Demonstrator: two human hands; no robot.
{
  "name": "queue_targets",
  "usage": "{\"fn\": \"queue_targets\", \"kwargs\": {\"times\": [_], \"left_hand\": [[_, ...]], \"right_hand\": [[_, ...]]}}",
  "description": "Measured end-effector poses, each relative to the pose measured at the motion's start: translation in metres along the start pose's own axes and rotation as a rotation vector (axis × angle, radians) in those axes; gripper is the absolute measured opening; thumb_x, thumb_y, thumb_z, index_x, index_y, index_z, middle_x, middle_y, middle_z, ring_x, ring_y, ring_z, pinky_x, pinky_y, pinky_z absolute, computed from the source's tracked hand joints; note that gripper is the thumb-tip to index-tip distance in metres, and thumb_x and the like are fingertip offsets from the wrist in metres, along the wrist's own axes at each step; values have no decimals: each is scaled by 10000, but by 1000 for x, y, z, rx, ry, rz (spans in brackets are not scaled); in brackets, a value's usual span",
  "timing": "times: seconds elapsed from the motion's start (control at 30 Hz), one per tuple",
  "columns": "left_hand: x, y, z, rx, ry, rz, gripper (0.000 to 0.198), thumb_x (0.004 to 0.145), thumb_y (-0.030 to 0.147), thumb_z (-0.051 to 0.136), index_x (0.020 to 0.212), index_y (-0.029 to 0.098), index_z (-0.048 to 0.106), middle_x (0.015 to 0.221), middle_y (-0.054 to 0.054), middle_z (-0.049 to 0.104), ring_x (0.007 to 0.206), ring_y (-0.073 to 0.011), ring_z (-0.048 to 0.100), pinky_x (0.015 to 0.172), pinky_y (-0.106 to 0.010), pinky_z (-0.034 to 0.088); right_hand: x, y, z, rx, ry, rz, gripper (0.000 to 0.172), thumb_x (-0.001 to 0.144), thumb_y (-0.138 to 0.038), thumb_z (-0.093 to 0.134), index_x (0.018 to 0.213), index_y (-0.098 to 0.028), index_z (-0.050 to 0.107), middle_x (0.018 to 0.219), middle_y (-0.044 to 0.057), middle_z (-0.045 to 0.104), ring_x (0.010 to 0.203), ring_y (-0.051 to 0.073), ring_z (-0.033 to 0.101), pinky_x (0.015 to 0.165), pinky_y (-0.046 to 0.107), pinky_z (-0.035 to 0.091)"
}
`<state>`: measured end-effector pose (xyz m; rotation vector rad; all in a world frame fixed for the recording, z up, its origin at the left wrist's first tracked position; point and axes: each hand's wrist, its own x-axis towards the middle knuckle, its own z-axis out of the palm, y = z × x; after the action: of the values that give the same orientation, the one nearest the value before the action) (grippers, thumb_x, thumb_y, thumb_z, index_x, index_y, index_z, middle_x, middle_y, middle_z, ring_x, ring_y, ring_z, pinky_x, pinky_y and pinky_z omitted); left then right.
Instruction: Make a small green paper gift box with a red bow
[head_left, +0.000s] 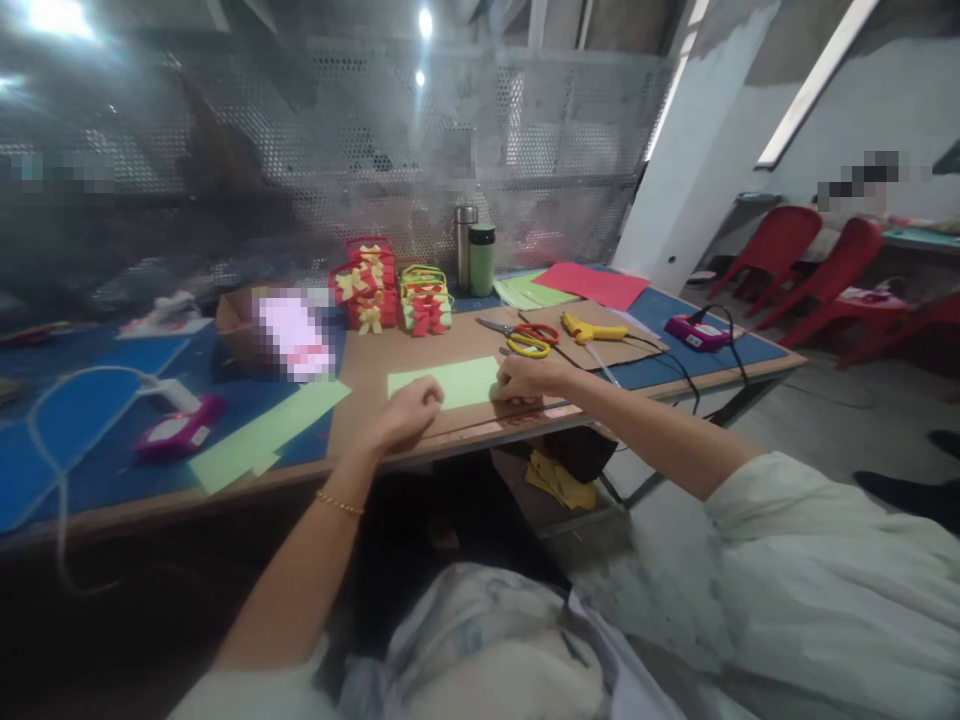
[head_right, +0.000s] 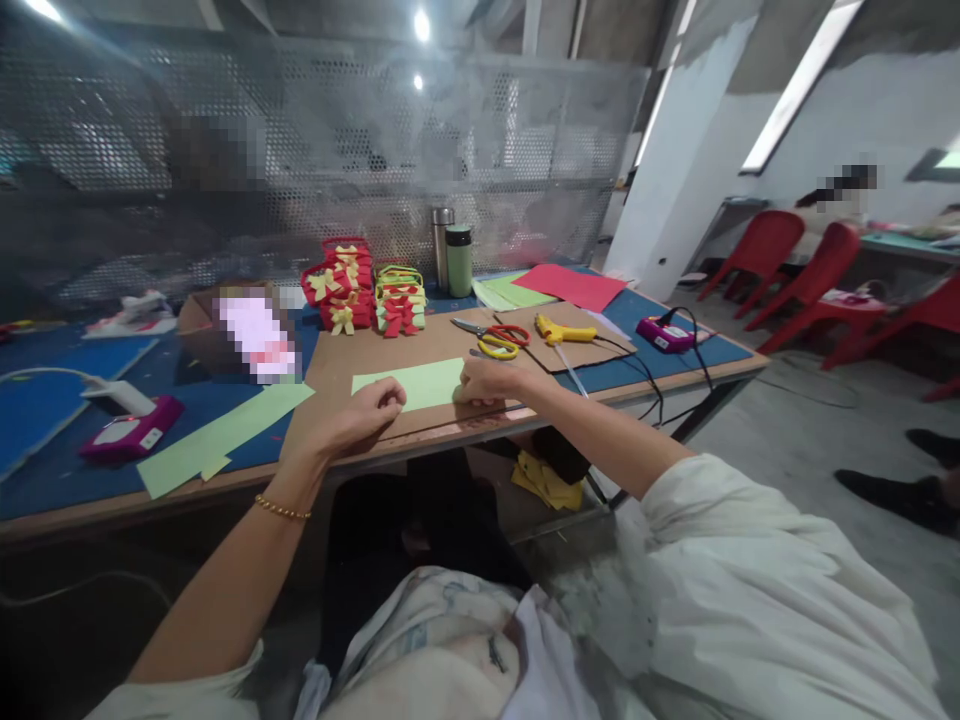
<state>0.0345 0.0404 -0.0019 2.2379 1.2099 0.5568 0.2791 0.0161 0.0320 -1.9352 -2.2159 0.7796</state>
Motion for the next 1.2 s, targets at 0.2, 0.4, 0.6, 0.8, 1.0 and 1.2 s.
{"fn": "queue_targets", "kwargs": {"times": [0.2, 0.4, 0.6, 0.8, 1.0, 1.2], "left_hand": [[-1, 1, -2, -6, -18, 9, 110, 725, 200, 467, 801, 216, 544, 804, -7, 587, 755, -183, 518, 679, -293, 411], [-3, 3, -4, -7, -24, 10, 95, 751, 224, 474, 810, 216, 548, 799, -6, 581, 775, -188, 525, 694, -296, 421], [-1, 0, -2, 14, -28, 13, 128, 768, 203, 481, 846, 210, 582, 837, -14, 616, 814, -193, 561, 738, -302, 451], [-2, 7, 2, 161, -13, -36, 145, 815, 168, 495, 886, 215, 612, 897, -29, 667, 810, -193, 585, 727, -298, 437], [-8, 18, -2, 294, 20, -161, 174, 859, 316, 587, 726, 230, 515, 744, -28, 611, 703, -205, 526, 658, -313, 348], [-22, 2, -27, 381, 8, -266, 204, 826, 287, 599, 658, 231, 498, 658, -10, 606, 638, -196, 523, 608, -306, 316]], "right_hand": [[-3, 20, -3, 13, -1, 70, 265, 820, -306, 670, 594, -182, 605, 516, -4, 572, 518, 141, 555, 554, 256, 436], [-7, 33, -8, -2, 16, 101, 244, 827, -304, 678, 624, -179, 627, 551, 24, 610, 555, 175, 586, 570, 279, 460], [-13, 18, -7, -65, 262, 0, 178, 858, -264, 604, 763, -154, 705, 727, 42, 679, 723, 172, 599, 633, 254, 397], [1, -1, 16, -64, 245, -149, 160, 889, -262, 598, 870, -154, 714, 760, 24, 704, 639, 118, 569, 599, 220, 364], [16, 9, 22, -52, 167, -150, 153, 896, -299, 642, 835, -163, 676, 643, -2, 677, 468, 95, 550, 533, 207, 372], [15, 7, 21, -42, 165, -151, 138, 904, -290, 659, 844, -166, 668, 723, 17, 721, 479, 87, 570, 531, 191, 381]]}}
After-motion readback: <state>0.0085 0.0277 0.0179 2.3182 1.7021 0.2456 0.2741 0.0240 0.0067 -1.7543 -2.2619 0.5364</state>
